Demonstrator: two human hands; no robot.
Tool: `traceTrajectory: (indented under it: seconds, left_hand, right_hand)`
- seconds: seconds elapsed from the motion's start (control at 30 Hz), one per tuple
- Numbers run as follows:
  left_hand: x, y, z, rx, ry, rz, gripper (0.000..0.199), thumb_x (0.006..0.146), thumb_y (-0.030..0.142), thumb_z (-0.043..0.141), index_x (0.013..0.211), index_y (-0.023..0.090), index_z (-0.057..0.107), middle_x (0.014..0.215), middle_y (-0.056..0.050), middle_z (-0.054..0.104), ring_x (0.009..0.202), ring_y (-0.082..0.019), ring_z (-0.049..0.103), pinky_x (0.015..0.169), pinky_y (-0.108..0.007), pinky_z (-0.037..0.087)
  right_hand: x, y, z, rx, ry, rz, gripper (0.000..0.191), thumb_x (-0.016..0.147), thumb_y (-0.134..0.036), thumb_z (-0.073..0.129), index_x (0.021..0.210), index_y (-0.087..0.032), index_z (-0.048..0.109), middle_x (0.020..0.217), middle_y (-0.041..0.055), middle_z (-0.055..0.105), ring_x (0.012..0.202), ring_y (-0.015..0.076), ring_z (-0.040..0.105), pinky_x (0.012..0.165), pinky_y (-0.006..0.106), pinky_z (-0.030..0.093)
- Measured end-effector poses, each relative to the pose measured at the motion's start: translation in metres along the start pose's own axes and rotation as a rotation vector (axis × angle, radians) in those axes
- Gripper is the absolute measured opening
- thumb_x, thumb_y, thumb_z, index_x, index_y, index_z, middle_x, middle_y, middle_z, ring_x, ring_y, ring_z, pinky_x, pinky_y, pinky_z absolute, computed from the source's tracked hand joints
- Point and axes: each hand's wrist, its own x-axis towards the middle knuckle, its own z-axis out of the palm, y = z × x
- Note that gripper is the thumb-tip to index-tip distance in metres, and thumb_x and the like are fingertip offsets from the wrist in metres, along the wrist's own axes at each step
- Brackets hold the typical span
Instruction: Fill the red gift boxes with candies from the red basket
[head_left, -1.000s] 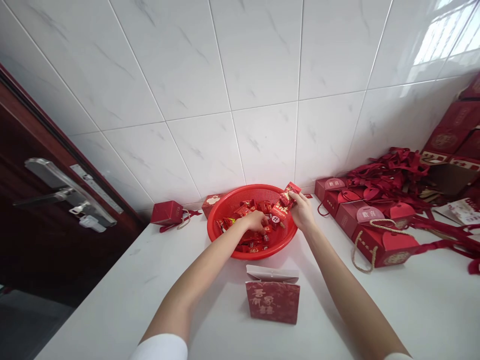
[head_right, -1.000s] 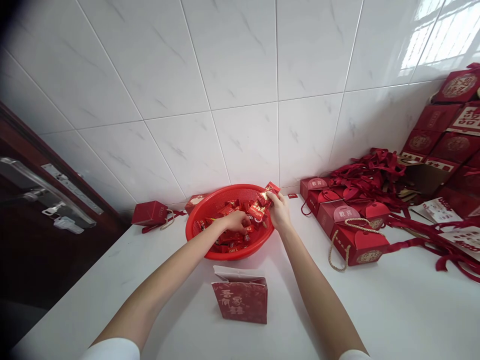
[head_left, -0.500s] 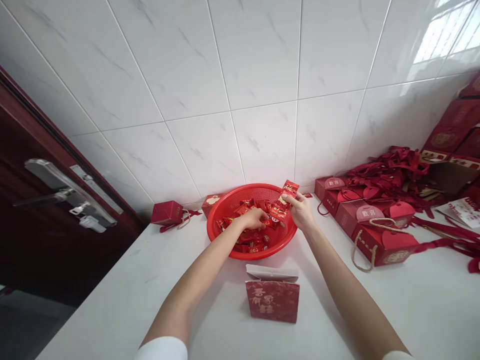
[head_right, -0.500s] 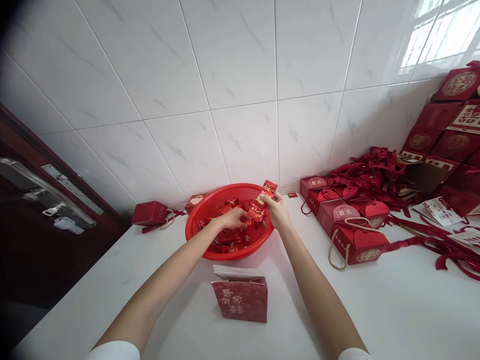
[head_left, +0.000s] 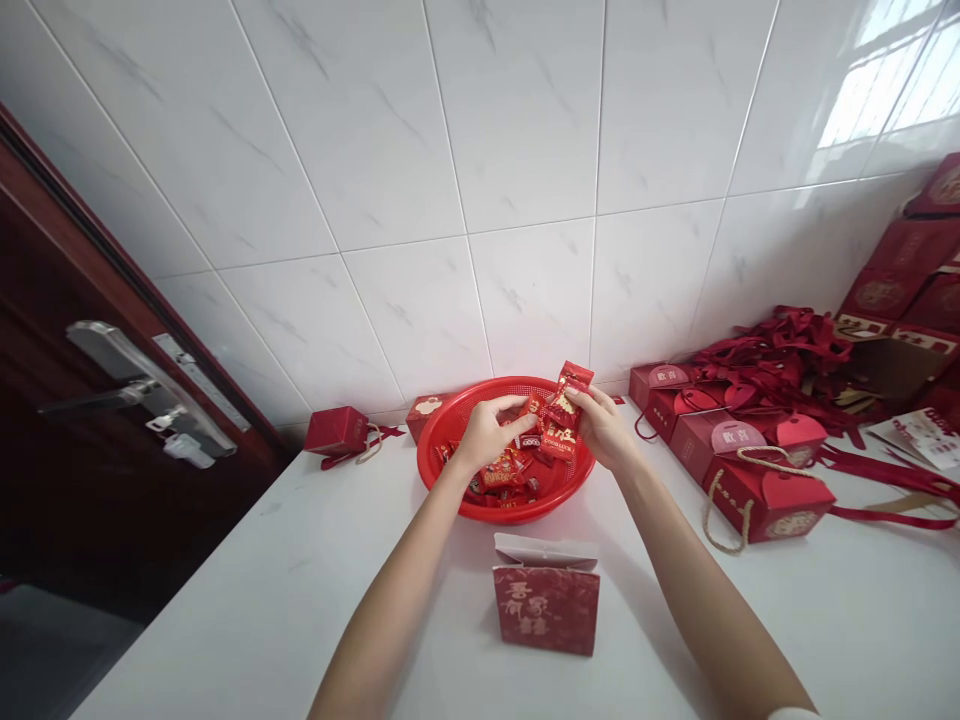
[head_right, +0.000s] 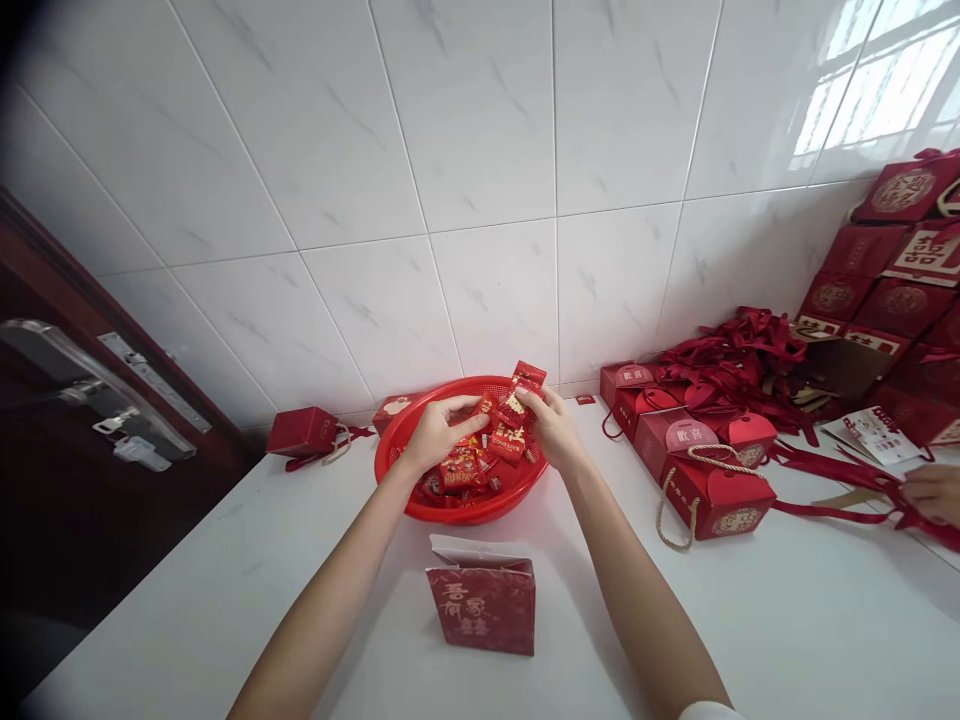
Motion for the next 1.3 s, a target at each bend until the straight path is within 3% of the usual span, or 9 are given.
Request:
traceTrajectory:
  seconds: [0.17,0.37,0.5,0.57,0.63,0.8,0.93,1.17,1.3]
  left_hand:
    - [-0.039,0.029,-0.001,0.005,0.128,0.037,0.034,0.08,0.038,0.072,0.107,0.018,0.072,0.103,-0.005,0.075,0.097,-0.022,0.069,0.09,-0.032,0.055]
    - [-0.078,0.049,-0.006,-0.007,0.146,0.104,0.041,0.081,0.032,0.073,0.119,0.022,0.06,0.101,-0.005,0.071,0.1,-0.02,0.067,0.093,-0.031,0.052]
    - [-0.108,0.061,-0.021,-0.028,-0.083,0.158,0.02,0.083,0.036,0.073,0.094,0.02,0.069,0.126,-0.01,0.063,0.119,-0.026,0.06,0.103,-0.038,0.048]
    - [-0.122,0.062,-0.026,0.01,-0.237,0.128,0.017,0.085,0.037,0.072,0.085,0.02,0.074,0.129,-0.01,0.062,0.123,-0.028,0.058,0.105,-0.039,0.046]
    - [-0.131,0.059,-0.024,0.034,-0.282,0.069,0.018,0.089,0.037,0.068,0.091,0.022,0.078,0.123,-0.01,0.066,0.118,-0.026,0.06,0.102,-0.037,0.048]
    - [-0.135,0.04,-0.003,-0.013,-0.149,-0.08,0.025,0.09,0.041,0.066,0.093,0.02,0.079,0.098,-0.009,0.07,0.092,-0.022,0.067,0.085,-0.034,0.054]
    - [-0.133,0.032,0.007,-0.055,-0.113,-0.157,0.025,0.084,0.042,0.072,0.089,0.019,0.08,0.103,-0.01,0.07,0.098,-0.023,0.066,0.09,-0.036,0.052]
    - [-0.133,0.032,0.01,-0.155,-0.071,-0.216,0.023,0.079,0.04,0.075,0.087,0.019,0.08,0.105,-0.011,0.072,0.101,-0.026,0.065,0.095,-0.039,0.049]
    - [-0.134,0.036,0.005,-0.254,-0.181,-0.319,0.034,0.069,0.031,0.081,0.101,0.02,0.078,0.119,-0.01,0.07,0.103,-0.027,0.066,0.09,-0.039,0.052]
  right_hand:
    - [-0.026,-0.027,0.021,-0.044,-0.13,0.042,0.036,0.064,-0.043,0.088,0.086,-0.019,0.073,0.085,0.0065,0.076,0.075,0.0235,0.071,0.066,0.033,0.057]
    - [-0.056,-0.051,0.035,-0.091,-0.213,0.077,0.037,0.065,-0.041,0.088,0.089,-0.018,0.072,0.08,0.0069,0.076,0.074,0.025,0.072,0.065,0.035,0.059]
    - [-0.077,-0.071,0.035,-0.183,-0.259,0.037,0.028,0.077,-0.039,0.081,0.093,-0.02,0.071,0.085,0.006,0.077,0.08,0.0236,0.073,0.07,0.034,0.059]
    - [-0.087,-0.079,0.033,-0.234,-0.297,0.034,0.023,0.082,-0.037,0.076,0.098,-0.021,0.07,0.087,0.0052,0.077,0.08,0.0226,0.074,0.072,0.034,0.059]
    - [-0.095,-0.083,0.032,-0.284,-0.341,0.042,0.024,0.085,-0.036,0.074,0.104,-0.021,0.07,0.089,0.0054,0.077,0.08,0.0227,0.074,0.073,0.035,0.059]
    - [-0.104,-0.078,0.033,-0.417,-0.457,0.077,0.032,0.085,-0.036,0.073,0.113,-0.021,0.069,0.096,0.0064,0.076,0.09,0.0242,0.072,0.082,0.039,0.057]
    - [-0.105,-0.073,0.032,-0.506,-0.5,0.091,0.033,0.086,-0.039,0.072,0.113,-0.02,0.068,0.095,0.006,0.076,0.093,0.0239,0.07,0.084,0.038,0.054]
    - [-0.104,-0.071,0.031,-0.647,-0.431,0.039,0.038,0.082,-0.045,0.073,0.111,-0.02,0.07,0.094,0.0048,0.073,0.084,0.0207,0.065,0.077,0.034,0.052]
    - [-0.103,-0.07,0.033,-0.632,-0.467,0.042,0.038,0.083,-0.045,0.071,0.113,-0.021,0.069,0.088,0.003,0.071,0.08,0.0189,0.064,0.074,0.033,0.052]
